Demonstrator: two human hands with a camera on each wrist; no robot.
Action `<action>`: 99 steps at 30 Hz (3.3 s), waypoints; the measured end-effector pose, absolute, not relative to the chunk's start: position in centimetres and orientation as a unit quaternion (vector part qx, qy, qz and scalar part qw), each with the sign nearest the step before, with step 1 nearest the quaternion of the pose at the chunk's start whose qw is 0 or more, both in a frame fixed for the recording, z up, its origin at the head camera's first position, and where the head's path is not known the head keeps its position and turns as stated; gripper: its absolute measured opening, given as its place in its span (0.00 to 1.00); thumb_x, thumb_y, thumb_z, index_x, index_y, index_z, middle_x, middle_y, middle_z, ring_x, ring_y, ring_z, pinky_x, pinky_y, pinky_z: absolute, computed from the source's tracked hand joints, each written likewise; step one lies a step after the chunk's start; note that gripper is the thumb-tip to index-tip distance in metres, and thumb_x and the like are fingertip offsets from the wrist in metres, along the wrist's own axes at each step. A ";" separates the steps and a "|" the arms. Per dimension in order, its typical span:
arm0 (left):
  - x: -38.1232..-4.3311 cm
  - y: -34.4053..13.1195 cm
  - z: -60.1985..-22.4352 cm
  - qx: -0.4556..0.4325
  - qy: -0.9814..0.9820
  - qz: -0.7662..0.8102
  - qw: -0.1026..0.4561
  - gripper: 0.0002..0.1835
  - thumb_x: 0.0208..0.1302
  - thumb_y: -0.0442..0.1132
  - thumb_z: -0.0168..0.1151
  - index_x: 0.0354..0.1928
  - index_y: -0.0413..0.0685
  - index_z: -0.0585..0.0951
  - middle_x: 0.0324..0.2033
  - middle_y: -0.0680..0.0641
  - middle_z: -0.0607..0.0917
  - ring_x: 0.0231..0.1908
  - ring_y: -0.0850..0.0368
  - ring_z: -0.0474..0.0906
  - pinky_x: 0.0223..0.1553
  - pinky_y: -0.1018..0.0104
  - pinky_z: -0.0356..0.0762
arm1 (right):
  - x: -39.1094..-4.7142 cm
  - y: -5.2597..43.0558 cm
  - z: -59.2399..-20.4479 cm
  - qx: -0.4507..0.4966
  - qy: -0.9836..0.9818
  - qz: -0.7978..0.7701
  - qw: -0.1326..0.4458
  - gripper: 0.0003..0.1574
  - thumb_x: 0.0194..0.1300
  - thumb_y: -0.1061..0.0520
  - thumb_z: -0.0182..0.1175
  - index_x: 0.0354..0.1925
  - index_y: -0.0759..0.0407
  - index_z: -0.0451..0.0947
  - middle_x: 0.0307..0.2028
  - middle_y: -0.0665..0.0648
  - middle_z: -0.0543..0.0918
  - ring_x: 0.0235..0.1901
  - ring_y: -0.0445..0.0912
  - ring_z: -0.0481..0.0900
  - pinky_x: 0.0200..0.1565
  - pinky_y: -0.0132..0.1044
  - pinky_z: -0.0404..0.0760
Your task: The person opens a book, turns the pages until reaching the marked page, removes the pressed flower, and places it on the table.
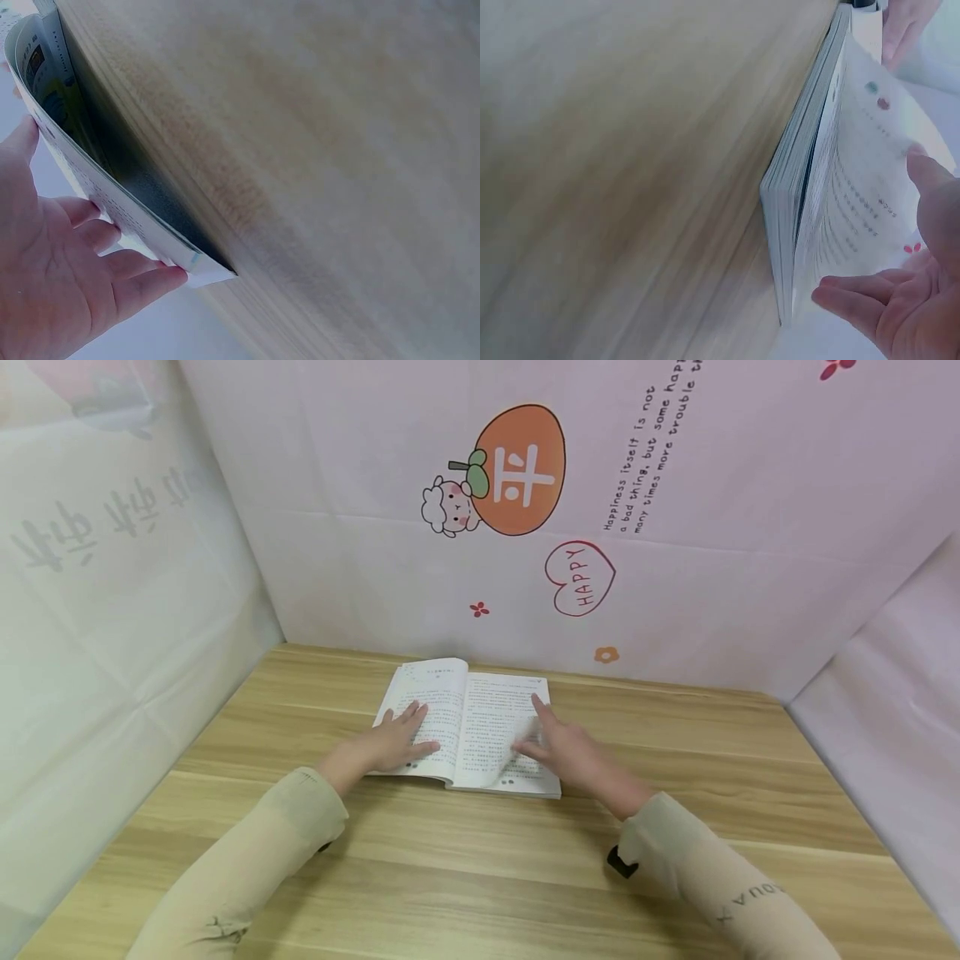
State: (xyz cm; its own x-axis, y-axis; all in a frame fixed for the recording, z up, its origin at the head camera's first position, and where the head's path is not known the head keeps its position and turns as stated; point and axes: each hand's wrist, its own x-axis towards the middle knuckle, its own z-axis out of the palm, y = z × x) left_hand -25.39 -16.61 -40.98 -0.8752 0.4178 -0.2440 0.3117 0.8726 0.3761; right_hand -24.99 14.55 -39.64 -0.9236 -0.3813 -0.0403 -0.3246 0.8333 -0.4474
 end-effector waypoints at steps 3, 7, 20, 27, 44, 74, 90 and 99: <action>-25.3 -16.6 -40.8 0.192 0.954 0.164 0.161 0.45 0.80 0.60 0.45 0.80 0.33 0.44 0.79 0.30 0.43 0.77 0.29 0.40 0.74 0.36 0.37 | -24.8 13.7 -39.8 -0.183 0.950 -0.246 0.062 0.67 0.70 0.37 0.65 0.82 0.61 0.34 0.76 0.74 0.55 0.59 0.64 0.79 0.59 0.56 0.78; -25.3 -16.6 -40.8 0.193 0.954 0.162 0.163 0.46 0.80 0.60 0.45 0.80 0.34 0.43 0.79 0.30 0.42 0.77 0.31 0.40 0.75 0.37 0.36 | -24.5 12.4 -40.0 -0.186 0.943 -0.267 0.063 0.69 0.69 0.40 0.67 0.83 0.58 0.31 0.79 0.70 0.40 0.36 0.58 0.81 0.43 0.47 0.81; -25.1 -16.5 -40.6 0.179 0.954 0.176 0.161 0.45 0.80 0.61 0.45 0.81 0.37 0.43 0.79 0.32 0.42 0.75 0.23 0.38 0.71 0.30 0.46 | -22.7 10.2 -40.2 -0.256 0.931 -0.252 0.069 0.65 0.65 0.46 0.71 0.82 0.63 0.42 0.77 0.72 0.46 0.70 0.64 0.65 0.65 0.54 0.72; -25.0 -16.3 -40.2 0.183 0.949 0.208 0.152 0.44 0.80 0.63 0.41 0.82 0.39 0.44 0.80 0.34 0.42 0.75 0.22 0.38 0.71 0.29 0.46 | -22.1 9.9 -40.4 -0.287 0.930 -0.225 0.043 0.57 0.66 0.45 0.70 0.80 0.63 0.53 0.73 0.75 0.60 0.52 0.60 0.83 0.54 0.52 0.81; -25.2 -16.4 -40.6 0.199 0.943 0.253 0.088 0.45 0.81 0.61 0.41 0.81 0.35 0.42 0.79 0.33 0.45 0.75 0.26 0.44 0.74 0.39 0.46 | -21.7 9.5 -40.5 -0.298 0.925 -0.227 0.065 0.51 0.71 0.41 0.65 0.79 0.59 0.56 0.75 0.70 0.58 0.52 0.55 0.84 0.52 0.47 0.82; -24.8 -16.5 -40.6 0.209 0.950 0.214 0.089 0.35 0.81 0.59 0.46 0.82 0.61 0.54 0.81 0.37 0.40 0.72 0.18 0.48 0.64 0.22 0.56 | -19.9 7.8 -40.5 -0.395 0.895 -0.186 0.088 0.39 0.74 0.42 0.62 0.75 0.55 0.68 0.76 0.63 0.60 0.63 0.59 0.76 0.62 0.50 0.77; -25.1 -16.8 -40.6 0.186 0.955 0.202 0.113 0.36 0.81 0.61 0.42 0.83 0.56 0.52 0.79 0.33 0.47 0.73 0.18 0.43 0.65 0.21 0.50 | -21.5 10.5 -40.6 -0.392 0.896 -0.179 0.104 0.39 0.73 0.46 0.65 0.75 0.56 0.67 0.74 0.65 0.65 0.66 0.55 0.74 0.65 0.51 0.73; -25.3 -16.8 -40.6 0.180 0.956 0.198 0.123 0.37 0.81 0.62 0.42 0.83 0.56 0.52 0.79 0.31 0.46 0.73 0.18 0.42 0.65 0.21 0.50 | -21.9 12.5 -40.8 -0.395 0.899 -0.164 0.098 0.34 0.70 0.50 0.69 0.68 0.62 0.74 0.67 0.66 0.76 0.66 0.56 0.75 0.65 0.50 0.73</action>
